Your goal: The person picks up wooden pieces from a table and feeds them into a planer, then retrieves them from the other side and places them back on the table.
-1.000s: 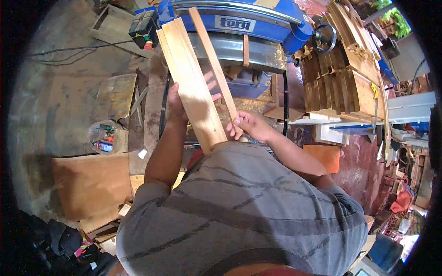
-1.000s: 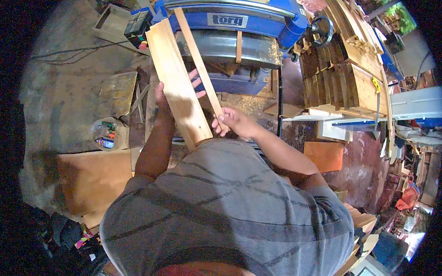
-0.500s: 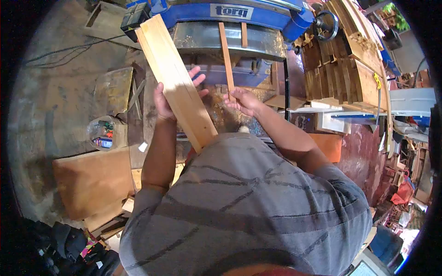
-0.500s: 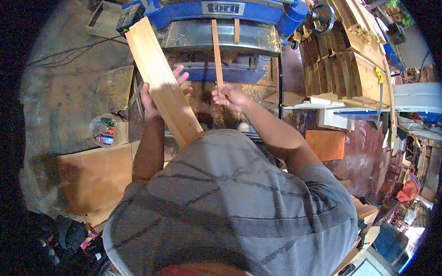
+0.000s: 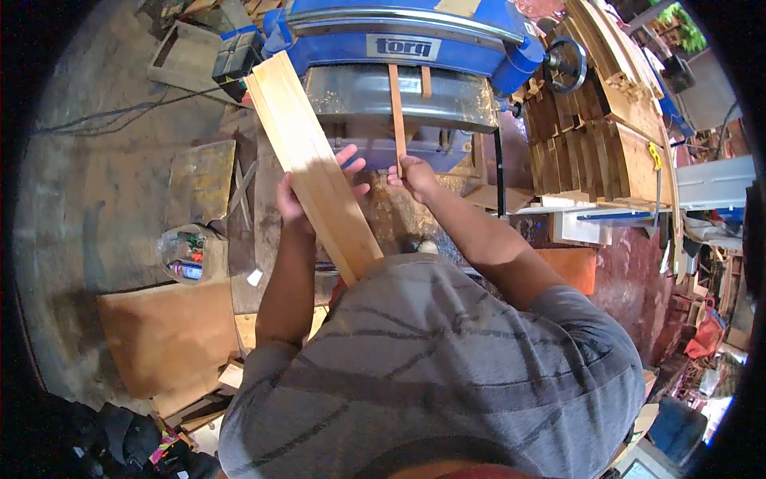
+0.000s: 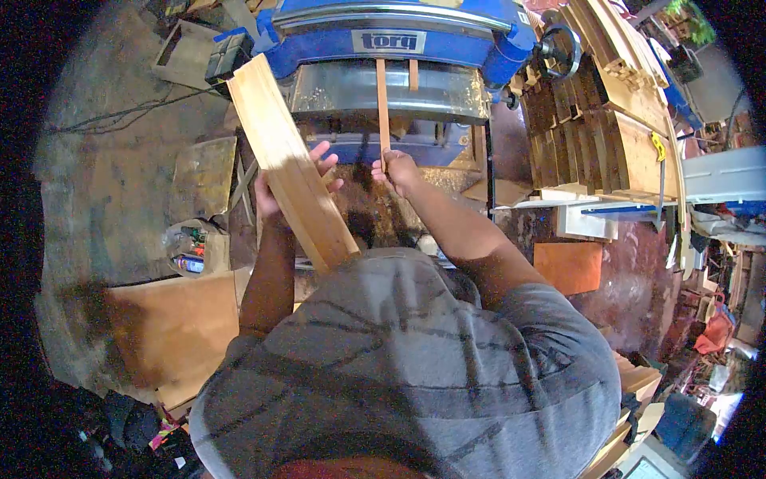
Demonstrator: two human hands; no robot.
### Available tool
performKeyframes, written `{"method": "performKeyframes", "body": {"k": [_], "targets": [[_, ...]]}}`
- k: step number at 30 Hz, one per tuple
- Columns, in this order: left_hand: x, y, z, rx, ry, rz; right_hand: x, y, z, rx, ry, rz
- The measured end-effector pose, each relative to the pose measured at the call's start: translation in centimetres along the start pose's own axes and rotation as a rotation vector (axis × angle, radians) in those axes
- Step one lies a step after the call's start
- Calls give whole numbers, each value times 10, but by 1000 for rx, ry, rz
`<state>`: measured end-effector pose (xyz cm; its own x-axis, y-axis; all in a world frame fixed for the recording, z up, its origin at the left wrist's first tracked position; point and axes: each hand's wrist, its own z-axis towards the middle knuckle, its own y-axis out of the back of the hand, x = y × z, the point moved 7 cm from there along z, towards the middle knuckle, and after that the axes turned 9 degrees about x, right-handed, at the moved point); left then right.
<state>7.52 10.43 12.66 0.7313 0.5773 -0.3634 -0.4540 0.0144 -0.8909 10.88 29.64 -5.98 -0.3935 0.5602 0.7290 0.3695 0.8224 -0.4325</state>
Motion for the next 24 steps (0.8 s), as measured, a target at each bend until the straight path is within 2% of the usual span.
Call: {"method": "performKeyframes", "body": {"k": [6, 7, 9, 14, 16, 18, 20, 21, 23, 24], "targets": [[0, 14, 12, 140, 11, -48, 27, -2, 30, -73, 1, -52], [-1, 17, 12, 139, 9, -44, 28, -3, 35, -69, 1, -51], [2, 25, 12, 7, 32, -88, 30, -2, 41, -126, 18, -76], [5, 24, 17, 9, 42, -52, 36, -1, 56, -73, 44, -119], [6, 20, 17, 60, 79, -1, 40, 2, 62, -134, 47, -136], [3, 11, 15, 6, 78, 34, 50, 4, 61, -108, 53, -129], [-1, 1, 11, 4, 35, 30, 53, 13, 39, -10, -281, -480], [-3, -4, 10, -1, 19, 56, 60, 9, 23, 105, -285, -684], [-10, -9, 8, 26, 2, 97, 39, -14, -13, 248, -326, -642], [-12, -12, 8, 48, -17, 133, 34, -46, -53, 460, -280, -577]]}}
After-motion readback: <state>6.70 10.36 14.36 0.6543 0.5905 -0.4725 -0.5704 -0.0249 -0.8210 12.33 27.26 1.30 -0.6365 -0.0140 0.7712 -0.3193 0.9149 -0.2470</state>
